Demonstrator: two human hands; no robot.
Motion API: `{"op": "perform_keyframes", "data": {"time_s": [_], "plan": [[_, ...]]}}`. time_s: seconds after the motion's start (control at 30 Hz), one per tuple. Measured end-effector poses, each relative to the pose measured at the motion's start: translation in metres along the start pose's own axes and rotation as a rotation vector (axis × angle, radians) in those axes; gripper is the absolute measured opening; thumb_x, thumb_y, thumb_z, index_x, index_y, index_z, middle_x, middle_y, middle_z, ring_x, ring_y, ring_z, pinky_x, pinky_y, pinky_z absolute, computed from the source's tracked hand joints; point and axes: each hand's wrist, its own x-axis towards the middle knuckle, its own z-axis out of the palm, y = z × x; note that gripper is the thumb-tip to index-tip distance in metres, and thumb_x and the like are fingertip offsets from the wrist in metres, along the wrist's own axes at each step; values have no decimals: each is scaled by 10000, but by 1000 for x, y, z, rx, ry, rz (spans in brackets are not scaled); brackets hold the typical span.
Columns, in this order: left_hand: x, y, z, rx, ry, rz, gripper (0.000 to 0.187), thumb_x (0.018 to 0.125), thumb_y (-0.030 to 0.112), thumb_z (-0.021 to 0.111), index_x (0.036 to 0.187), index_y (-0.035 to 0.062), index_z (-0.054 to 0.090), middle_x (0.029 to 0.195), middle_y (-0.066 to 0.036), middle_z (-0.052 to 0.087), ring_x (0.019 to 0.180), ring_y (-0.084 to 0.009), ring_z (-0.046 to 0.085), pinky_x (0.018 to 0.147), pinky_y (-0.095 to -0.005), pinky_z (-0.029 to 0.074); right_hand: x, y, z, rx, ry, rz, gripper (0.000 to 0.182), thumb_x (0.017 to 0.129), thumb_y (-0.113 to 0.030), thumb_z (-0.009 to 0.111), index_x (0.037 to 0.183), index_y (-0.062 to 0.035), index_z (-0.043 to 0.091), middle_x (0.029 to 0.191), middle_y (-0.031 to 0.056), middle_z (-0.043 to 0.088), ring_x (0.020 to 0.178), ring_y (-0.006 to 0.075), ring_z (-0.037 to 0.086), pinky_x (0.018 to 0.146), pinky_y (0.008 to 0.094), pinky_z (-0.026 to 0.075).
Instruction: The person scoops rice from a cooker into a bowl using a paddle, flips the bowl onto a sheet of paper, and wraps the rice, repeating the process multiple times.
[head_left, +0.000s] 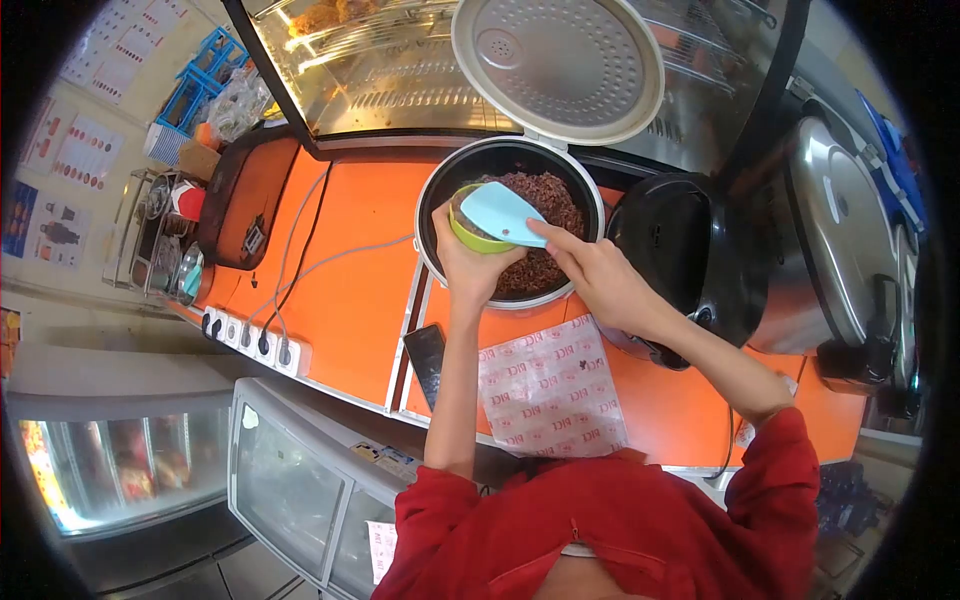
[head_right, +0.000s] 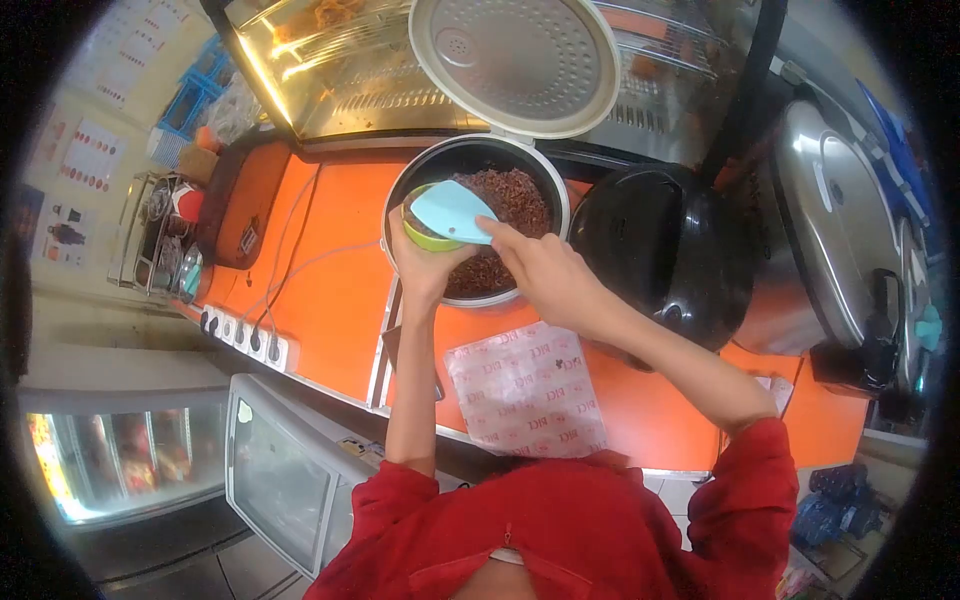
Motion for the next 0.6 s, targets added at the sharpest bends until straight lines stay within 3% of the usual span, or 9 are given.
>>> {"op": "perform_keyframes", "data": {"time_s": [0.07,0.13,0.17,0.2,0.33,0.4,0.47,0.5,0.6], "plan": [[-3,-2,-1,47,13,20,828,468,49,861,1156,26,401,1089,-108,536,1021,-204,553,897,-319,453,1,7,5,5,20,-49,337,959,-194,444,1273,-91,506,795,243,630,580,359,621,585,436,494],[-3,2,1,60,47,14,832,471,62,869,1155,23,398,1088,-111,535,1021,-204,552,897,-319,451,12,11,-2,165,-24,-20,348,966,-201,437,1282,-68,496,901,233,648,733,304,666,688,399,510],[-1,6,2,71,83,11,837,473,75,878,1154,21,394,1087,-113,535,1021,-204,551,898,-320,450,18,9,-5,228,89,-190,354,975,-208,425,1270,-26,497,1077,206,632,995,240,627,863,346,466],[0,8,3,71,82,14,837,473,75,878,1154,21,394,1087,-113,535,1021,-204,551,898,-320,450,18,5,-13,383,53,-64,357,980,-207,411,1257,0,499,1205,180,583,1174,226,525,980,314,377],[8,-4,4,84,188,30,790,518,21,859,1159,7,398,1083,-121,543,995,-196,557,860,-323,478,9,16,6,339,126,-42,352,979,-197,410,1258,-4,503,1194,182,588,1146,225,545,954,315,392],[15,-22,-5,3,249,9,820,478,124,889,1118,16,388,1052,-126,553,974,-217,569,871,-344,458,-1,9,-1,346,118,-41,340,971,-198,427,1241,-16,524,1184,184,593,1123,229,560,932,318,406],[18,-22,-11,-23,299,-23,806,487,134,889,1108,11,392,1038,-128,560,958,-219,575,861,-343,461,-7,6,-17,267,-31,156,322,962,-201,442,1222,-42,546,1131,191,615,1061,248,598,896,330,434],[17,-22,-15,-1,273,-31,826,505,79,876,1154,7,369,1075,-128,541,982,-214,563,864,-328,465,-3,24,-9,222,150,-93,314,957,-209,448,1215,-67,558,1051,190,642,978,274,634,849,343,462],[8,-1,-10,29,244,-31,836,532,30,865,1193,0,354,1105,-125,529,1001,-205,555,868,-311,469,16,17,-20,-8,278,-9,308,940,-241,461,1168,-82,592,913,167,661,866,308,648,750,369,487]]}}
